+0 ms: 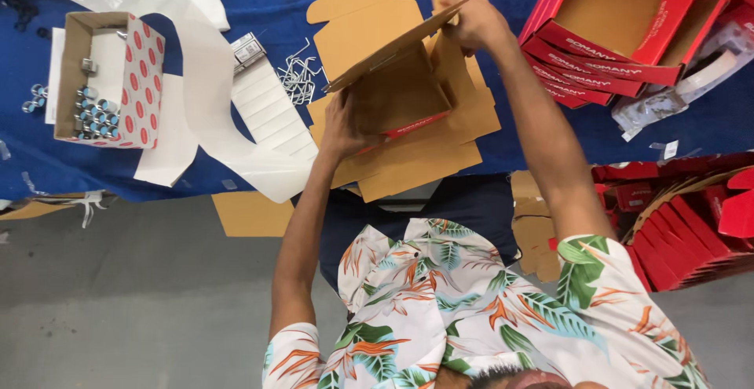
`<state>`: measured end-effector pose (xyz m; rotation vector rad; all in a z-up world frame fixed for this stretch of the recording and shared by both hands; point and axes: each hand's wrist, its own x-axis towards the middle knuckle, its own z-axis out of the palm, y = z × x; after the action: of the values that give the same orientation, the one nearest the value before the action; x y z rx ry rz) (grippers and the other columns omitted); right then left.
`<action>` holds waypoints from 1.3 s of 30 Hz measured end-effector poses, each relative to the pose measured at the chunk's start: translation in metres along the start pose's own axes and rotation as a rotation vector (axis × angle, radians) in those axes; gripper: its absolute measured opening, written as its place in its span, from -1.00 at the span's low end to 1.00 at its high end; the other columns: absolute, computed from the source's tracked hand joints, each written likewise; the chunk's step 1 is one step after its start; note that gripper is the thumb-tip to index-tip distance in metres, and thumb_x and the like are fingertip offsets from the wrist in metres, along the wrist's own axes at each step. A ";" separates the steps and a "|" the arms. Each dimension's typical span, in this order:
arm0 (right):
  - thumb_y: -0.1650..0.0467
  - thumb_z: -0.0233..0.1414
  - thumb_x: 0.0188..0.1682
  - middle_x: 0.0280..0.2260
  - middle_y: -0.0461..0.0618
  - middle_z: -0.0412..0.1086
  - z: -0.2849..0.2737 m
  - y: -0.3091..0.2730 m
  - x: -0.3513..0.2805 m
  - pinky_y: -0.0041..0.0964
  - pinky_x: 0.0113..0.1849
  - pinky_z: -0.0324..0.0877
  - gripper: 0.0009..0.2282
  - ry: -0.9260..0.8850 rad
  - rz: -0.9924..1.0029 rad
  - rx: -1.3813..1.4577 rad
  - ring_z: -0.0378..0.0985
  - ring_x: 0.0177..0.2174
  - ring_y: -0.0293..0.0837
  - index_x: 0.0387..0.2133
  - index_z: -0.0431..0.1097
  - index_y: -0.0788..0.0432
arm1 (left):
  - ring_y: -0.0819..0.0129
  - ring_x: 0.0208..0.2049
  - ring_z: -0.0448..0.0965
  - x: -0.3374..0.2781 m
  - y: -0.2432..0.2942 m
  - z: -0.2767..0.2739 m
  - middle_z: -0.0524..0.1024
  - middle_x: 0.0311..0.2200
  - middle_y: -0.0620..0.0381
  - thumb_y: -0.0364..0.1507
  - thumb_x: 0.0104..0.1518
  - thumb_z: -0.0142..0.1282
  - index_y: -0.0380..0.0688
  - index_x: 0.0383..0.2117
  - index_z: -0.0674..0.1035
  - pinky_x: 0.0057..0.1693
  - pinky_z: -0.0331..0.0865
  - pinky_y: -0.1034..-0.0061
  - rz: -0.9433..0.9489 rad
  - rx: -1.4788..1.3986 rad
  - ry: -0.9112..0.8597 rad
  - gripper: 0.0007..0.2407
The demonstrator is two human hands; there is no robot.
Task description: The person folds cardboard boxes on a table and places red inserts inside them. They assemble the outer cardboard structure by hand and then fit the pre-formed red components into the interior.
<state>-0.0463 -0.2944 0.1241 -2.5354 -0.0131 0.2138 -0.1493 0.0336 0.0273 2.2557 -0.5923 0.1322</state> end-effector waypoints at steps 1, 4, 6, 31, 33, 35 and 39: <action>0.33 0.08 -0.02 -0.41 0.24 0.55 -0.007 -0.007 -0.002 -0.06 -0.31 0.58 -0.68 -0.037 0.039 0.062 0.66 -0.47 0.07 0.01 0.45 0.11 | -0.15 0.34 0.19 0.000 0.001 0.001 0.19 0.31 -0.18 -0.10 -0.42 0.59 -0.16 0.37 0.18 0.35 0.17 0.07 -0.007 -0.003 0.018 0.09; 0.22 0.10 0.08 -0.39 0.34 0.54 0.002 -0.018 -0.013 -0.06 -0.27 0.60 -0.58 -0.004 0.139 0.100 0.67 -0.41 0.07 -0.17 0.46 0.48 | -0.14 0.34 0.20 -0.003 -0.003 0.000 0.20 0.31 -0.17 -0.09 -0.44 0.58 -0.18 0.37 0.17 0.34 0.17 0.08 -0.059 0.003 0.036 0.10; 0.18 0.10 0.15 -0.33 0.44 0.50 0.026 -0.016 -0.023 0.03 -0.25 0.55 -0.47 0.100 0.110 -0.024 0.64 -0.35 0.19 -0.12 0.36 0.61 | -0.15 0.33 0.20 -0.002 -0.007 0.004 0.19 0.31 -0.19 -0.08 -0.47 0.58 -0.18 0.37 0.16 0.34 0.18 0.07 -0.076 0.032 0.035 0.12; 0.18 0.38 -0.15 -0.26 0.34 0.53 0.086 -0.003 -0.041 -0.02 -0.25 0.51 -0.42 0.244 -0.317 0.025 0.65 -0.27 0.17 -0.03 0.39 0.39 | -0.25 0.36 0.03 0.024 -0.009 0.016 -0.01 0.37 -0.28 -0.02 -0.60 0.63 0.17 0.43 -0.21 0.31 0.09 -0.11 -0.262 0.230 -0.190 0.35; 0.13 0.42 -0.26 -0.31 0.35 0.51 0.092 0.002 -0.026 -0.01 -0.29 0.49 -0.34 0.092 -0.221 0.000 0.63 -0.33 0.18 -0.10 0.40 0.45 | -0.24 0.37 0.00 0.025 -0.005 0.020 -0.05 0.37 -0.29 -0.01 -0.61 0.63 0.17 0.42 -0.26 0.30 0.09 -0.10 -0.306 0.254 -0.203 0.38; 0.10 0.34 -0.26 -0.30 0.25 0.56 0.097 0.009 -0.008 -0.09 -0.22 0.51 -0.44 -0.203 0.040 0.046 0.67 -0.30 0.08 -0.20 0.48 0.35 | -0.23 0.37 -0.02 0.030 -0.001 0.025 -0.09 0.37 -0.28 0.02 -0.62 0.63 0.15 0.40 -0.30 0.29 0.08 -0.10 -0.328 0.279 -0.198 0.40; 0.09 0.31 -0.19 -0.28 0.35 0.53 0.118 0.033 0.012 -0.04 -0.18 0.49 -0.46 -0.215 -0.008 -0.143 0.64 -0.27 0.18 -0.23 0.52 0.40 | -0.27 0.38 -0.05 0.032 0.010 0.044 -0.17 0.39 -0.34 0.07 -0.62 0.61 0.09 0.39 -0.32 0.28 0.10 -0.12 -0.394 0.316 -0.143 0.40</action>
<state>-0.0540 -0.2553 0.0075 -2.6417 -0.1273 0.4970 -0.1296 -0.0163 0.0124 2.6589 -0.1976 -0.1443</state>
